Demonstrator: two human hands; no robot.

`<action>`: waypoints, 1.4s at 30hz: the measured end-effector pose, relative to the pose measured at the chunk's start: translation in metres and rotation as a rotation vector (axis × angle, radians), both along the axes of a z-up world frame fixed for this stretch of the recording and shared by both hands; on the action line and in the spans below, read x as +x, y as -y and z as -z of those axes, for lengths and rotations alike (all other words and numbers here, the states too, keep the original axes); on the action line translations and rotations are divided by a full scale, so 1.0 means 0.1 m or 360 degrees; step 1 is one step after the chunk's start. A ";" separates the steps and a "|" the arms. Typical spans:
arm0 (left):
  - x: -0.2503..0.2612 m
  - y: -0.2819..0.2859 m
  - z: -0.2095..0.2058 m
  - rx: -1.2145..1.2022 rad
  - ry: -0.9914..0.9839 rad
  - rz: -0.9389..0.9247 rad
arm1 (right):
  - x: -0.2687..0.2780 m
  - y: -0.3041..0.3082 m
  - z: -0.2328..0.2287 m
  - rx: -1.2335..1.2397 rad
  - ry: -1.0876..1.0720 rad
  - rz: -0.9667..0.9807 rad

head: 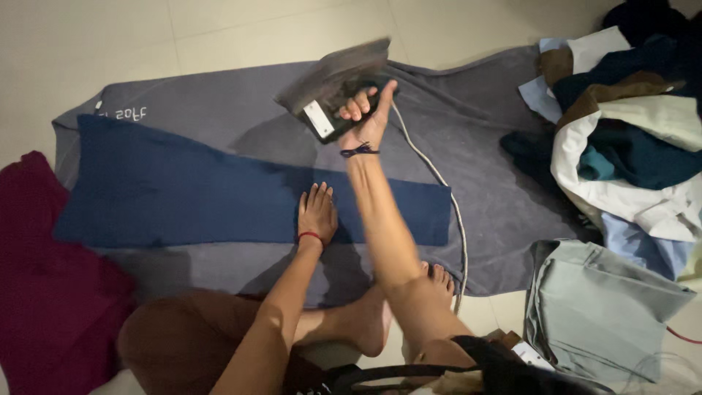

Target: The person irons a blue garment and a maroon garment on a grey mat laid out on the floor. They use a handheld iron to smooth the fabric, folding the blue item after ironing and then proceeding to iron the maroon item.

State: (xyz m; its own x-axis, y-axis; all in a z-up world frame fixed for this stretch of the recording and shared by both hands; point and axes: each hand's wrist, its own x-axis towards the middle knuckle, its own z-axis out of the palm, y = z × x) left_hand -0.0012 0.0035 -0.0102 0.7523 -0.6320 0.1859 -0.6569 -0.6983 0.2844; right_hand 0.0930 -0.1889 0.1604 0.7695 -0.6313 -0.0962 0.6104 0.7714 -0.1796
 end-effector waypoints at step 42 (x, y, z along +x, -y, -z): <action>0.01 0.06 -0.32 0.0305 -0.0257 -0.0022 | -0.36 1.89 1.97 -0.1536 -0.0678 0.0394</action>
State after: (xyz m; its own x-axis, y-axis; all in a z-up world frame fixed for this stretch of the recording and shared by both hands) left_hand -0.0003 -0.0028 0.0222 0.7712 -0.6338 -0.0596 -0.6039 -0.7580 0.2466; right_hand 0.0566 -0.3775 -0.0371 0.6313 -0.7172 0.2951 0.4732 0.0548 -0.8792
